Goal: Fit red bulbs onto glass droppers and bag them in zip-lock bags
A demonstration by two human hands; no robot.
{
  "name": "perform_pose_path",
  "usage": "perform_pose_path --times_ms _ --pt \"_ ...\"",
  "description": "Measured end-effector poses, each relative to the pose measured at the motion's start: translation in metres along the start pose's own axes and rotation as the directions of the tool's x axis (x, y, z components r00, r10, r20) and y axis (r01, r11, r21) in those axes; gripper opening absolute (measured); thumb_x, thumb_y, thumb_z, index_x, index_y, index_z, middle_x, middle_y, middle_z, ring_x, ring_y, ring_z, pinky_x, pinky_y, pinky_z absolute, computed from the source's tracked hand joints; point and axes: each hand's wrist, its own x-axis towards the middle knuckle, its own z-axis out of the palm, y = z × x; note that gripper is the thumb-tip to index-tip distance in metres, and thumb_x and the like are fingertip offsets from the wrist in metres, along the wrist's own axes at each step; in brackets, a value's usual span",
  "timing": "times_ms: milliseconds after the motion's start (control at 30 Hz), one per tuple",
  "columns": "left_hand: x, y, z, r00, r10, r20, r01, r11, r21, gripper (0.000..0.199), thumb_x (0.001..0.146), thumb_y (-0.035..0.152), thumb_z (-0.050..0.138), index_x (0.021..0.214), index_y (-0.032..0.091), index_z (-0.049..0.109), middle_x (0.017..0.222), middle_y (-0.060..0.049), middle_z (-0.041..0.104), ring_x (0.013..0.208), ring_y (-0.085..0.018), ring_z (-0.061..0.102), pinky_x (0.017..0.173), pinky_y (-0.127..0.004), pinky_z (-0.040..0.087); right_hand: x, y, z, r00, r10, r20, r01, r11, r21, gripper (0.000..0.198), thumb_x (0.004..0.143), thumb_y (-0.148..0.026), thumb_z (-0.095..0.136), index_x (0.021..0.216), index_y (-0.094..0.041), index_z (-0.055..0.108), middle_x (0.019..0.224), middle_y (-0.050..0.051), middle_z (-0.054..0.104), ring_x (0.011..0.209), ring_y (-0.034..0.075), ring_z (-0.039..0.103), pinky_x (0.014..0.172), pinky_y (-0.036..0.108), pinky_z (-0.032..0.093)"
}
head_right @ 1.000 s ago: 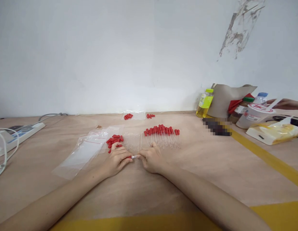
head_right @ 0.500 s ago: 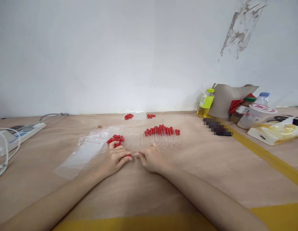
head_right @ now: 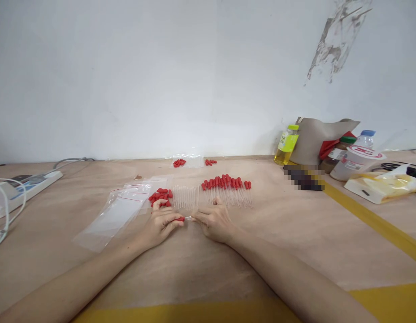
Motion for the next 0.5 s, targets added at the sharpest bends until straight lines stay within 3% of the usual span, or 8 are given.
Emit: perform_pose_path --times_ms 233,500 --pt "0.0009 -0.0005 -0.0009 1.000 -0.001 0.013 0.001 1.000 -0.013 0.026 0.089 0.031 0.043 0.074 0.020 0.062 0.065 0.003 0.064 0.062 -0.011 0.055 0.091 -0.038 0.023 -0.0003 -0.0008 -0.0028 0.996 -0.083 -0.040 0.076 0.986 -0.150 0.021 0.087 -0.020 0.042 0.081 -0.019 0.062 0.059 -0.002 0.056 0.057 0.008 0.046 0.061 0.030 0.016" --pt "0.0023 0.0010 -0.0029 0.999 -0.004 -0.032 0.006 0.998 0.058 0.019 0.084 0.034 0.050 0.078 0.022 0.063 0.069 0.002 0.066 0.069 -0.013 0.055 0.089 -0.038 0.023 -0.0022 0.0052 -0.0081 0.993 0.032 0.116 -0.031 0.999 -0.018 0.025 0.088 -0.027 0.040 0.080 -0.018 0.062 0.064 0.000 0.060 0.060 0.009 0.048 0.067 0.029 0.020"
